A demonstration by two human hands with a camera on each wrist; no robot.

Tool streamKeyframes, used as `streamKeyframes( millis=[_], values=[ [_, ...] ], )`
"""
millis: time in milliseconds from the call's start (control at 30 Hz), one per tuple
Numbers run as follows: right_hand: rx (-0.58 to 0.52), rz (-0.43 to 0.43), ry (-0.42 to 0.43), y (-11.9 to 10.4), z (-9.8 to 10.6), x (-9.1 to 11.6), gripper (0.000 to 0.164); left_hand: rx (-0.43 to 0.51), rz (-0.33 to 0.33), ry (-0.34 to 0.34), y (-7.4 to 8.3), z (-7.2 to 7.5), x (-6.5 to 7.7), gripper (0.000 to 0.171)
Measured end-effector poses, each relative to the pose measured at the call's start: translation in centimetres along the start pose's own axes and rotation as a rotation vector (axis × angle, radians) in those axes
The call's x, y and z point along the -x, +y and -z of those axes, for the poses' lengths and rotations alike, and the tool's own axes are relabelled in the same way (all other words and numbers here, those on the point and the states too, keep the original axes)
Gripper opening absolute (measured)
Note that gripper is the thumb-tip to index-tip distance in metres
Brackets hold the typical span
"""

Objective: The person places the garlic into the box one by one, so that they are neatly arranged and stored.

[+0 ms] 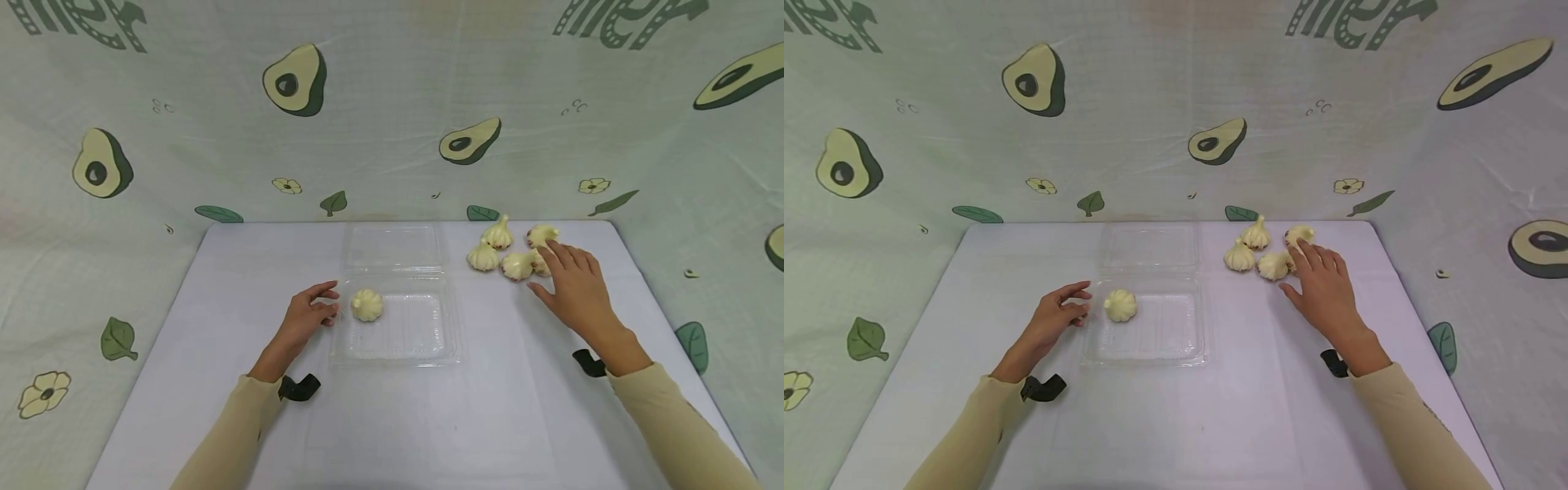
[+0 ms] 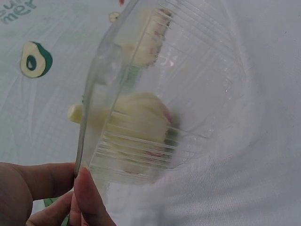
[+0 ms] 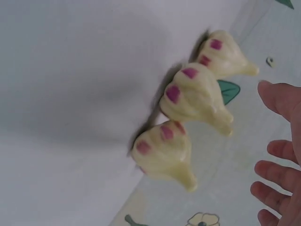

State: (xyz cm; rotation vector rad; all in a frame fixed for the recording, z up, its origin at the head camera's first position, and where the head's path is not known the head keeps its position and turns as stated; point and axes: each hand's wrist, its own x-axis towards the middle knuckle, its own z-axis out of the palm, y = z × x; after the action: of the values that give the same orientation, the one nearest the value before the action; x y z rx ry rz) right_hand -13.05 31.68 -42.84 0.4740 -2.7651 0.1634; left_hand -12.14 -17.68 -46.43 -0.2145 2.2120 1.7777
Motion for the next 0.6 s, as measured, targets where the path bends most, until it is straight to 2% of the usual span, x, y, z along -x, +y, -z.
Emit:
streamKeyframes(
  millis=[233, 600],
  values=[
    [-0.018, -0.154, -0.018, 2.6, -0.6, 0.7, 0.089, 0.002, -0.003, 0.000, 0.0, 0.1, 0.1, 0.054],
    [-0.067, -0.297, -0.083, 4.2, -2.4, 1.0, 0.087, 0.002, 0.000, 0.013, 0.2, -0.1, 0.2, 0.054]
  ],
)
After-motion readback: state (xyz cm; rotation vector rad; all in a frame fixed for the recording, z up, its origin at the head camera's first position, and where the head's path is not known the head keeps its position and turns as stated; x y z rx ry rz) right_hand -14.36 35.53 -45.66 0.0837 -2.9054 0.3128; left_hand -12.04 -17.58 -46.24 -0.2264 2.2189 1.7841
